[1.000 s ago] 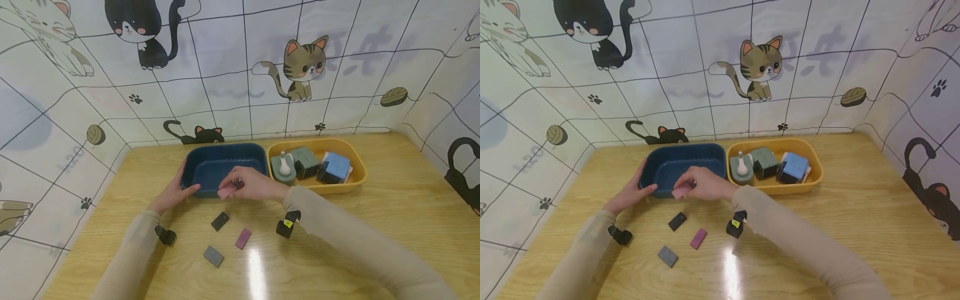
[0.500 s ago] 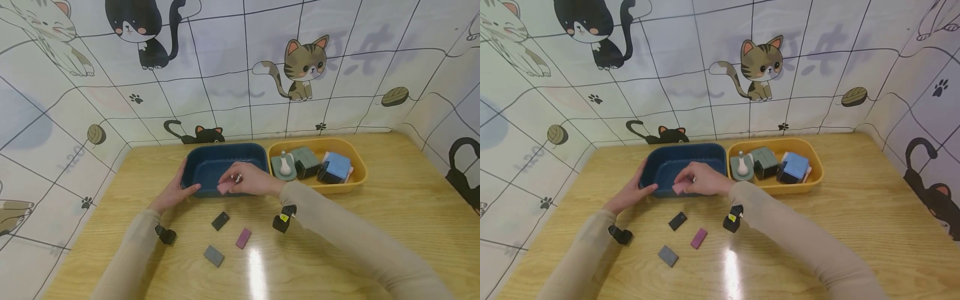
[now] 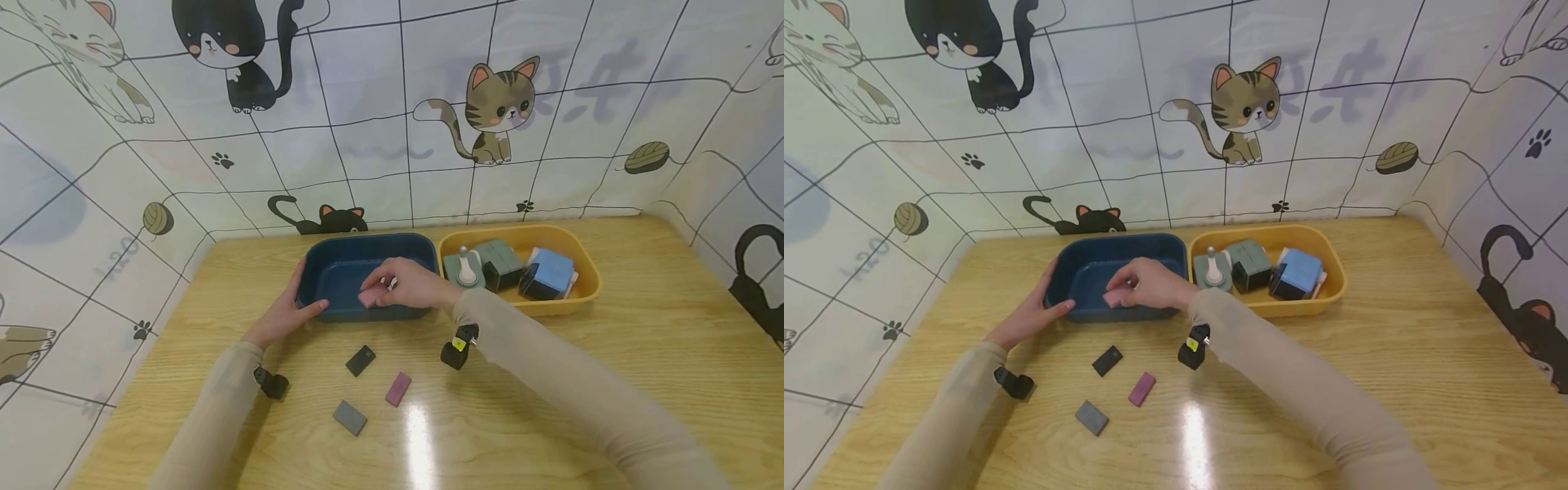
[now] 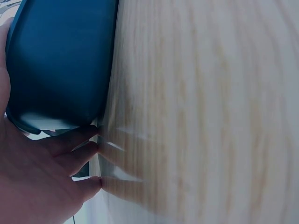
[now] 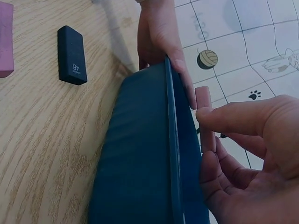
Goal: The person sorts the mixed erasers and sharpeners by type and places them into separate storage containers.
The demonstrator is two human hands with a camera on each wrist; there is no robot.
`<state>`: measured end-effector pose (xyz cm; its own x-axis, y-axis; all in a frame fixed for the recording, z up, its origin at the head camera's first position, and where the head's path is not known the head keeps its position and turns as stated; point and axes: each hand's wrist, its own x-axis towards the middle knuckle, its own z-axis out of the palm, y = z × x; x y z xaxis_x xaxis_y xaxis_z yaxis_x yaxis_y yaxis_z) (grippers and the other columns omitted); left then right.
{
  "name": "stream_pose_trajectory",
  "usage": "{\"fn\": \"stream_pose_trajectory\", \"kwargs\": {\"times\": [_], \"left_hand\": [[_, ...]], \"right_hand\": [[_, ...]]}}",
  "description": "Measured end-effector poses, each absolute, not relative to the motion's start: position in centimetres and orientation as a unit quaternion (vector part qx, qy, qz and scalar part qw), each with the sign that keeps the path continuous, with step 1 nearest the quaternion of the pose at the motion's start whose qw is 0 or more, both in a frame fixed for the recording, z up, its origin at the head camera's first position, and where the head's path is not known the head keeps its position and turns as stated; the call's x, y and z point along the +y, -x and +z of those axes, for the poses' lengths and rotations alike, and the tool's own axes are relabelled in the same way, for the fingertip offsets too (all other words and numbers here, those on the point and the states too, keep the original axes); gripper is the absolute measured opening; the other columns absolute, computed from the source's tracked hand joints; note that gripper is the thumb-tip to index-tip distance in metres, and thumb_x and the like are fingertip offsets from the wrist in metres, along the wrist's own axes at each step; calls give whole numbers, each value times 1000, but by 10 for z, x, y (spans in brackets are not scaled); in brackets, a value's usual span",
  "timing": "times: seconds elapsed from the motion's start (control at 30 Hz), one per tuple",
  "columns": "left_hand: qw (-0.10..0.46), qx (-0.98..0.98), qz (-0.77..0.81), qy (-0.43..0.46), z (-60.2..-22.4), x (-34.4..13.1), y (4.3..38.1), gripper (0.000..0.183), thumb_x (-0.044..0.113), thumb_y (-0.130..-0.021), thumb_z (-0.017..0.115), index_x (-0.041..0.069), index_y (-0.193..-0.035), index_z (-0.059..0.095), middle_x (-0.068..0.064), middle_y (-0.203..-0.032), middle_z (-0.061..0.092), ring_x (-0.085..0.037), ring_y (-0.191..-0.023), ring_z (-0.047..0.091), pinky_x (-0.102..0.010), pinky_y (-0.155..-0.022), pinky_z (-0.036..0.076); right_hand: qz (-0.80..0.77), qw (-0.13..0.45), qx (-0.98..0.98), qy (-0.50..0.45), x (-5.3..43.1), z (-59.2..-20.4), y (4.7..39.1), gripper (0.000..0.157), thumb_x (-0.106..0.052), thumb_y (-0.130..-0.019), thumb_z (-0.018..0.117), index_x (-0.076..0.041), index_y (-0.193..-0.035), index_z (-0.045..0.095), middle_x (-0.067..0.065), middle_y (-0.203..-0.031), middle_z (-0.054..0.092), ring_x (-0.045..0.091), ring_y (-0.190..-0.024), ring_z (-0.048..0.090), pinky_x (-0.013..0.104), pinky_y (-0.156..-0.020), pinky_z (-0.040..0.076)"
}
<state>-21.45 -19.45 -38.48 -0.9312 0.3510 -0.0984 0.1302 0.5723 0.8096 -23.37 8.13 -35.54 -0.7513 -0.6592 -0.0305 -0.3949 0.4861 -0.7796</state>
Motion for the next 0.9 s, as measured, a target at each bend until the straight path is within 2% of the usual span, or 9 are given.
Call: {"fn": "stream_pose_trajectory", "kwargs": {"times": [0.33, 0.57, 0.8, 0.9], "left_hand": [[109, 883, 435, -139, -419, -210, 232, 97, 33, -93, 66, 28, -155, -9, -6, -161, -6, -34, -145, 1, -58, -111, 13], [105, 881, 438, -143, -418, -210, 232, 98, 32, -92, 67, 27, -156, -8, -7, -161, -5, -35, -145, 1, -58, -111, 13], [111, 879, 440, -143, -417, -210, 232, 99, 30, -92, 67, 24, -155, -9, -8, -161, -7, -36, -145, 0, -60, -110, 13], [107, 878, 444, -145, -417, -209, 232, 98, 30, -93, 66, 24, -156, -9, -7, -161, -7, -34, -145, -1, -59, -111, 13]], "right_hand": [[-432, 187, 837, 278, 79, -364, 244, 29, -1, -87, 68, -9, -115, 71, 3, -114, 64, 20, -100, 57, 29, -77, 48], [-448, 215, 831, 249, 75, -363, 247, 29, -4, -89, 66, -12, -116, 70, 3, -116, 63, 19, -100, 57, 30, -67, 47], [-451, 222, 831, 237, 71, -367, 252, 30, -2, -88, 66, -11, -116, 70, 4, -116, 62, 18, -100, 56, 29, -73, 47], [-455, 227, 831, 226, 69, -368, 253, 29, -2, -88, 65, -10, -116, 70, 4, -115, 62, 20, -99, 57, 30, -71, 48]]}}
